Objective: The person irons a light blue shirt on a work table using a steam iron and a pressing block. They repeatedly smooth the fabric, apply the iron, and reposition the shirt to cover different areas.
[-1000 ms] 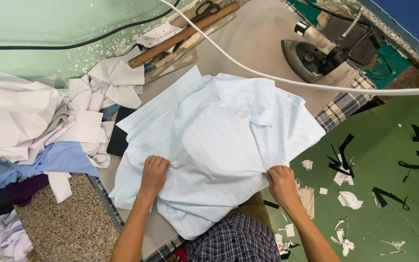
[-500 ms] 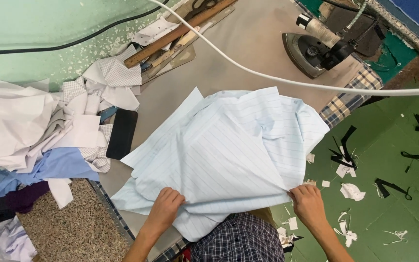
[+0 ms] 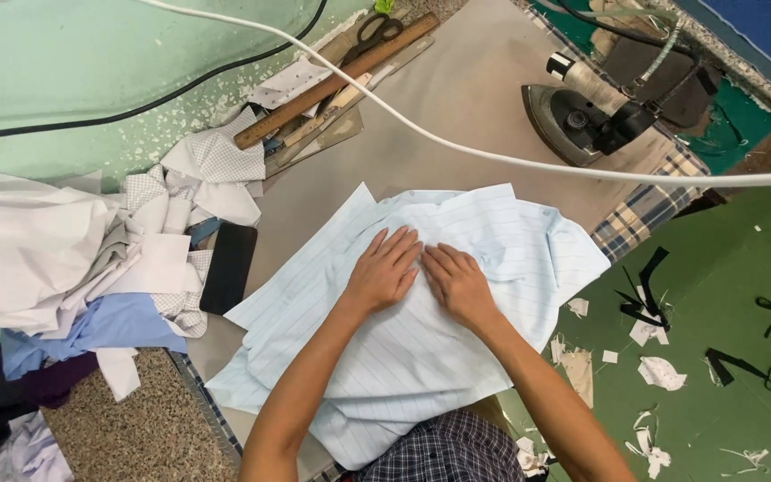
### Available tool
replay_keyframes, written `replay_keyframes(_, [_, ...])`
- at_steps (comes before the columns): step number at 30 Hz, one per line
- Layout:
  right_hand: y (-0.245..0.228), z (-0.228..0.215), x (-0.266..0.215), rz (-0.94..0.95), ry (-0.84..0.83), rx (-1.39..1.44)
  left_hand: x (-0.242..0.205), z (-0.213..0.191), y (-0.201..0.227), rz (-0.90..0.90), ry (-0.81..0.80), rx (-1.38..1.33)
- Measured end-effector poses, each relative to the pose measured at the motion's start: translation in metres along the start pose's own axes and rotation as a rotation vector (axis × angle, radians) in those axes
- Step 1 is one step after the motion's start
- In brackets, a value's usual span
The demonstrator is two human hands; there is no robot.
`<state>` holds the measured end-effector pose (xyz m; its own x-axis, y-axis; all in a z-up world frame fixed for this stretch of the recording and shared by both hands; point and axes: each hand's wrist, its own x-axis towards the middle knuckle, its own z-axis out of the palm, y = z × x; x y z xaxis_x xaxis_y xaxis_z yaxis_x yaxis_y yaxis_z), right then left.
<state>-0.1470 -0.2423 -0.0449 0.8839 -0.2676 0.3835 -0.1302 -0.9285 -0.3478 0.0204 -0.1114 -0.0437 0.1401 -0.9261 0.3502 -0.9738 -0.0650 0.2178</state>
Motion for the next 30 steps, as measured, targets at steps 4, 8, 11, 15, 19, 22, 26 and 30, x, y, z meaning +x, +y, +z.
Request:
replay_keyframes(4, [0.013, 0.009, 0.001, 0.311, -0.151, 0.031, 0.003, 0.014, -0.012, -0.097, -0.108, 0.044])
replay_keyframes(8, [0.002, 0.001, -0.009, 0.325, -0.184, 0.135, 0.007, -0.001, -0.002, -0.157, -0.204, -0.026])
replay_keyframes(11, [0.006, 0.008, -0.013, 0.371, -0.218, 0.181, 0.012, -0.006, -0.003, -0.177, -0.264, -0.05])
replay_keyframes(15, [0.006, 0.008, -0.013, 0.407, -0.228, 0.21, 0.011, -0.005, -0.004, -0.184, -0.307, -0.042])
replay_keyframes(19, [0.007, 0.01, -0.013, 0.411, -0.229, 0.201, 0.015, -0.012, -0.002, -0.197, -0.332, -0.036])
replay_keyframes(22, [0.014, 0.009, -0.014, 0.428, -0.297, 0.217, 0.016, -0.014, 0.0, -0.225, -0.382, -0.036])
replay_keyframes(26, [0.071, -0.01, 0.0, 0.245, -0.167, 0.117, 0.013, -0.011, -0.001, -0.233, -0.392, -0.014])
replay_keyframes(30, [0.186, -0.078, 0.048, -0.054, 0.273, -0.283, 0.013, -0.008, 0.001, -0.208, -0.435, 0.065])
